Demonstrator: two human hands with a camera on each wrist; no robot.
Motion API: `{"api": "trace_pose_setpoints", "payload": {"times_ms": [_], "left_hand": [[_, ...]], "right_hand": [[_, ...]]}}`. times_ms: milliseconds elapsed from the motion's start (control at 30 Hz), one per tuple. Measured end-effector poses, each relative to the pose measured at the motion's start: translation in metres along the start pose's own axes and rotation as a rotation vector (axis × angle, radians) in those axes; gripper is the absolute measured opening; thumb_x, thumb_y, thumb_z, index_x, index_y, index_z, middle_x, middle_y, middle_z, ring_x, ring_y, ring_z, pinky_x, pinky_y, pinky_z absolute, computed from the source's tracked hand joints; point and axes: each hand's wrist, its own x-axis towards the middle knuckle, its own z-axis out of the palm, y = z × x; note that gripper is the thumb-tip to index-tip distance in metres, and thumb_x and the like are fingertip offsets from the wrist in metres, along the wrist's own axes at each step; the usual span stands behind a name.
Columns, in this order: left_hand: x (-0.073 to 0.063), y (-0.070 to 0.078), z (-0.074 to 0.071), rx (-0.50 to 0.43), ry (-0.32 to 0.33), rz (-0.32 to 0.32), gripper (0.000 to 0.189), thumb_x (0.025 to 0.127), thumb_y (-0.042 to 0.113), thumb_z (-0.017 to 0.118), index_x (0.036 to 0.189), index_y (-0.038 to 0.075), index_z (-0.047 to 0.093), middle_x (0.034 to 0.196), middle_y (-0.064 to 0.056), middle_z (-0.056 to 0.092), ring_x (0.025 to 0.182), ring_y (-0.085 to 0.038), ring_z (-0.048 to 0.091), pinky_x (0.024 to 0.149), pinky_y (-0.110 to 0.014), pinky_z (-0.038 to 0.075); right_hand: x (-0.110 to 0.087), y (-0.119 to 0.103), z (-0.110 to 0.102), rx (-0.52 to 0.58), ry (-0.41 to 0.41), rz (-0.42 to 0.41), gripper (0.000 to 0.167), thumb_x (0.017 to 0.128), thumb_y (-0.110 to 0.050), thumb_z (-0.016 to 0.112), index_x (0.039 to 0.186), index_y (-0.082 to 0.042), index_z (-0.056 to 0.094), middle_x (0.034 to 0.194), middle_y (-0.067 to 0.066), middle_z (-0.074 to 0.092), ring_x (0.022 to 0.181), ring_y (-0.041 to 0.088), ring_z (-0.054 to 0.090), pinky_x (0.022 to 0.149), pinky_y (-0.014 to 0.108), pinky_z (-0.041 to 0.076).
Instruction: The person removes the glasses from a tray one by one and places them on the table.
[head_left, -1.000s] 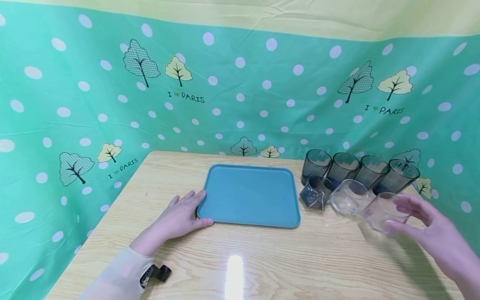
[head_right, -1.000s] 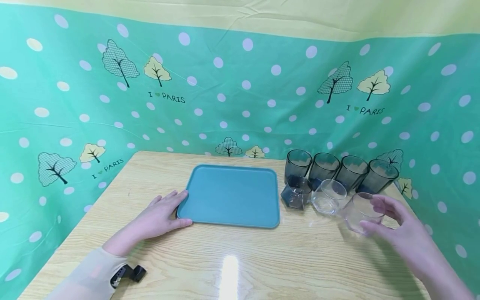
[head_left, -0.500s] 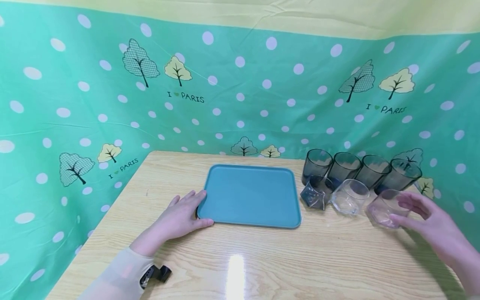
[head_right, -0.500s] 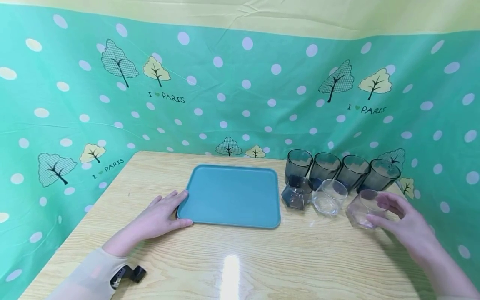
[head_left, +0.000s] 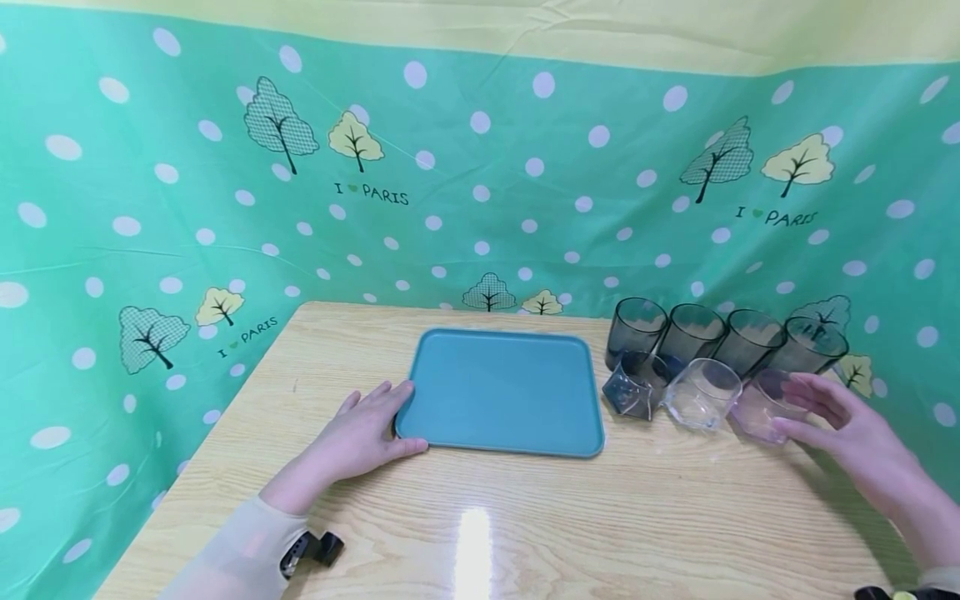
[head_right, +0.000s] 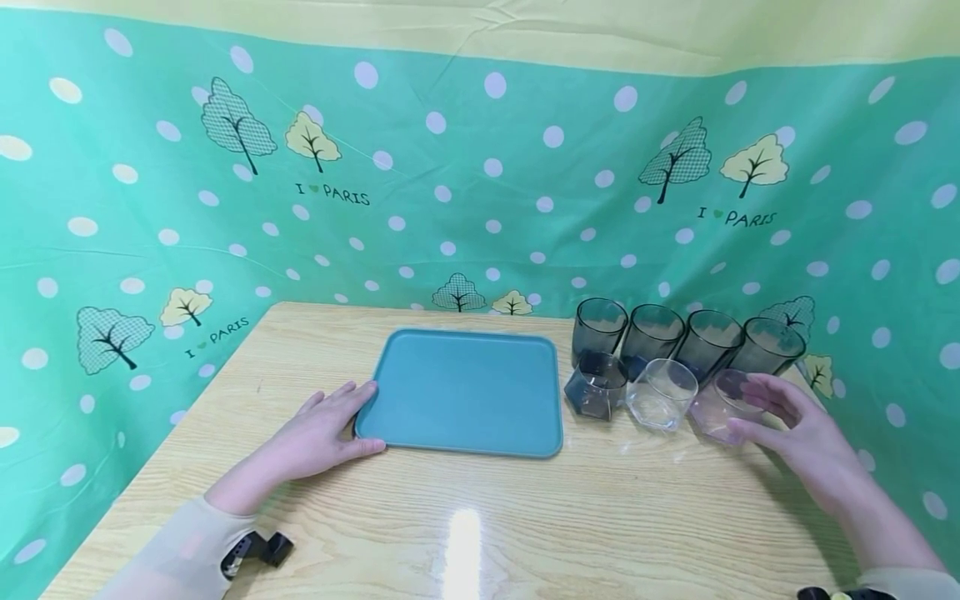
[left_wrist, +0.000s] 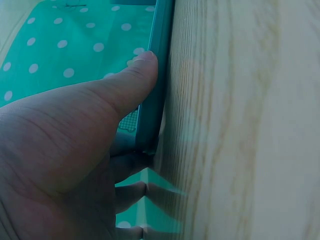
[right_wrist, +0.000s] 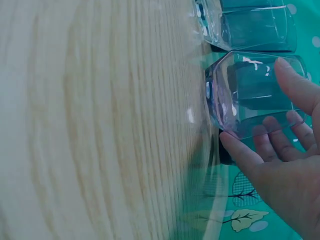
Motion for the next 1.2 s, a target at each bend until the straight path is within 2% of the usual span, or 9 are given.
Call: {"api": "trace_pose_setpoints", "payload": {"times_ms": [367, 700, 1100, 1200], "left_hand": [[-0.003, 0.001, 0.003, -0.003, -0.015, -0.008, 0.105, 0.096, 0.066, 0.078, 0.169, 0.001, 0.041, 0.171, -0.019, 0.045, 0.159, -0.048, 0.037, 0.125, -0.079, 0.02], [-0.005, 0.001, 0.005, -0.008, -0.013, -0.008, 0.105, 0.096, 0.065, 0.078, 0.169, 0.001, 0.04, 0.172, -0.018, 0.044, 0.159, -0.048, 0.036, 0.125, -0.079, 0.019], [-0.001, 0.001, 0.011, -0.018, -0.02, -0.006, 0.105, 0.097, 0.066, 0.077, 0.169, 0.0, 0.039, 0.172, -0.019, 0.044, 0.16, -0.048, 0.035, 0.125, -0.079, 0.018], [-0.001, 0.001, 0.012, -0.008, -0.026, -0.008, 0.106, 0.097, 0.067, 0.077, 0.17, 0.001, 0.039, 0.172, -0.019, 0.043, 0.16, -0.048, 0.035, 0.125, -0.079, 0.018]], "right_hand": [[-0.004, 0.007, -0.001, 0.045, -0.016, -0.039, 0.084, 0.11, -0.013, 0.071, 0.178, -0.023, 0.022, 0.149, -0.029, 0.05, 0.125, -0.027, 0.043, 0.101, 0.001, 0.035], [-0.006, 0.008, -0.004, 0.067, -0.029, -0.039, 0.085, 0.11, -0.007, 0.07, 0.178, -0.023, 0.022, 0.154, -0.029, 0.051, 0.124, -0.024, 0.049, 0.092, 0.002, 0.043], [-0.005, 0.012, -0.005, 0.089, -0.031, -0.05, 0.09, 0.108, -0.005, 0.072, 0.179, -0.021, 0.018, 0.156, -0.025, 0.052, 0.122, -0.023, 0.051, 0.09, 0.004, 0.048], [-0.007, 0.009, -0.004, 0.082, -0.02, -0.035, 0.094, 0.108, -0.005, 0.072, 0.179, -0.023, 0.014, 0.165, -0.017, 0.049, 0.126, -0.02, 0.051, 0.091, 0.005, 0.048]]}}
